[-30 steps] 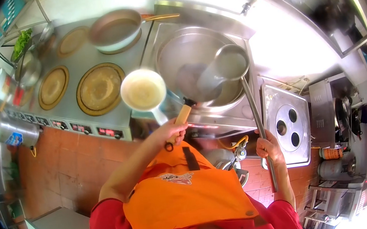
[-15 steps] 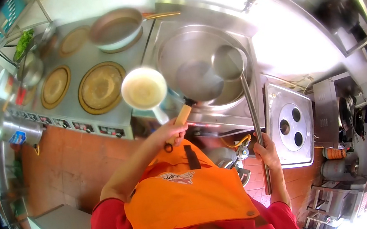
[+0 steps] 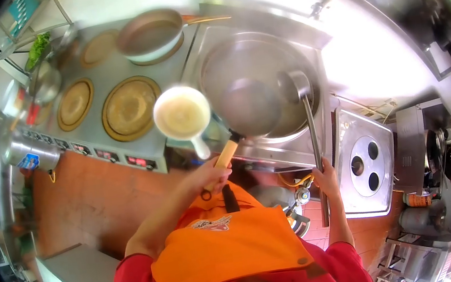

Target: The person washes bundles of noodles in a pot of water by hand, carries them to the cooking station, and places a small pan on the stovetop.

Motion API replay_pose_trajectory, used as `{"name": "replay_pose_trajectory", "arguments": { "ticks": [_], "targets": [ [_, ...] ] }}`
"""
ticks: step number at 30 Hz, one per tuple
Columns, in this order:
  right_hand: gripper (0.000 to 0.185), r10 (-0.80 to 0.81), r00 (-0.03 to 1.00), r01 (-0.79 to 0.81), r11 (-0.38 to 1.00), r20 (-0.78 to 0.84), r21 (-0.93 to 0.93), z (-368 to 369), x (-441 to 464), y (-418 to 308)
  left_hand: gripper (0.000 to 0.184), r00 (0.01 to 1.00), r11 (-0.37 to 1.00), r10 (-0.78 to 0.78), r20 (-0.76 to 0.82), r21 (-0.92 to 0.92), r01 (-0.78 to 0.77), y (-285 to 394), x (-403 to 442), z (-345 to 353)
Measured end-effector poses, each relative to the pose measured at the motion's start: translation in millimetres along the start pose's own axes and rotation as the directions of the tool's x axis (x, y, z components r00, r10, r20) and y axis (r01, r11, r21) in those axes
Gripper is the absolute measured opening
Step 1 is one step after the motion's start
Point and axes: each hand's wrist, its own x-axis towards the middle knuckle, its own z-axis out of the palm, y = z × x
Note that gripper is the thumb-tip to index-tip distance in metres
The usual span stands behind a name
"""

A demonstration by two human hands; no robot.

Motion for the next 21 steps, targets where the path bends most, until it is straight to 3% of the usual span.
{"name": "replay_pose_trajectory", "arguments": {
  "ticks": [3, 6, 8, 12, 15, 18, 21],
  "targets": [
    [0.04, -0.21, 0.968, 0.157, 0.936, -0.141, -0.316, -12, 41, 30, 0.026, 0.999, 0.999, -0.041, -0.012, -0.008, 0.041, 0, 0, -3],
    [0.039, -0.088, 0.978, 0.074, 0.994, -0.188, -0.081, -31, 83, 22, 0.026, 0.999, 0.999, -0.039, -0.02, 0.035, 0.039, -2, 2, -6],
    [0.034, -0.088, 0.986, 0.094, 0.995, -0.139, 0.041, -52, 131, 28, 0.027, 0.998, 0.999, -0.049, -0.031, 0.019, 0.05, 4, 0, -1],
    [0.027, 0.091, 0.988, -0.048, 0.95, -0.125, 0.309, -79, 208, 26, 0.026, 0.993, 0.989, -0.092, -0.075, 0.107, 0.099, 10, -1, 0],
    [0.028, 0.148, 0.986, -0.099, 0.894, -0.078, 0.438, -84, 234, 25, 0.026, 0.992, 0.995, -0.096, -0.082, 0.015, 0.097, 11, 1, 7],
    [0.03, 0.215, 0.976, -0.173, 0.858, -0.032, 0.483, -89, 262, 54, 0.03, 0.997, 0.999, -0.049, -0.061, -0.015, 0.048, 11, -2, 16],
    [0.034, 0.138, 0.988, -0.152, 0.936, 0.068, 0.316, -93, 273, 71, 0.032, 0.994, 0.998, -0.062, -0.094, -0.033, 0.059, 15, -3, 21]
  ]
}}
